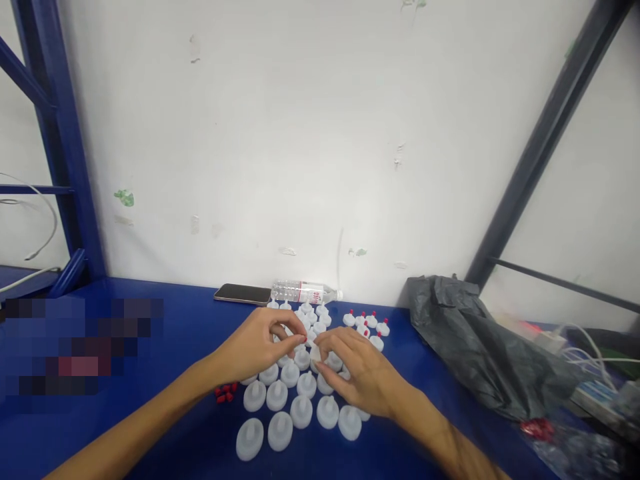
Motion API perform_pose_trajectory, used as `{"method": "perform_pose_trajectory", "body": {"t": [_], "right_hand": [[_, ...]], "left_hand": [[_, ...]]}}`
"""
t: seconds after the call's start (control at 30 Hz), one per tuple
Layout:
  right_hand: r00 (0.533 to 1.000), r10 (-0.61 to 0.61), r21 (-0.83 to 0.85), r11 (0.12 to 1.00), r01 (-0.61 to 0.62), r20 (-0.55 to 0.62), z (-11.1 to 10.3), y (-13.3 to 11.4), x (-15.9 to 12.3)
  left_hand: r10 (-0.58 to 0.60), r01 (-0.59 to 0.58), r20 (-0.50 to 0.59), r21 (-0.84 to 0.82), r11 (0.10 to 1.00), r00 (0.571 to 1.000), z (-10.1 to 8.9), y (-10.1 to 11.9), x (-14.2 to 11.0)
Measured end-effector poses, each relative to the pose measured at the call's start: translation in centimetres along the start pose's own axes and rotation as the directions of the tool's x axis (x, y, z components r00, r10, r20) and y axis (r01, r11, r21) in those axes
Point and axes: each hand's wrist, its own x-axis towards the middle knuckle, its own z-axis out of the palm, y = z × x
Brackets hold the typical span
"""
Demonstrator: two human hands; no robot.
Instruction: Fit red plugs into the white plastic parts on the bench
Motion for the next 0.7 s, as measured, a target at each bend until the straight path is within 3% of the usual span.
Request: {"method": "perform_pose_trajectory", "body": {"t": [0.43,0.6,0.7], "right_hand": [[0.999,-0.052,-0.023,0.998,0.052,0.006,0.0,0.4,-0.1],[0.996,-0.092,-0.045,0.995,0.093,0.012,-0.3,0.2,0.1],[0.993,-0.114,-0.065,0.991,0.113,-0.018,-0.4,0.1,0.2]], "left_hand": [[-0.02,0.021,0.039,-0.027,0.999,0.999,1.3,0.0,-0.3],[0.041,-0.041,0.035,-0.01,0.999,0.999,1.8,-1.0,-0.1],[0.152,-0.147,-0.022,0.15,0.978,0.988,2.0,-2.0,0.0]]}}
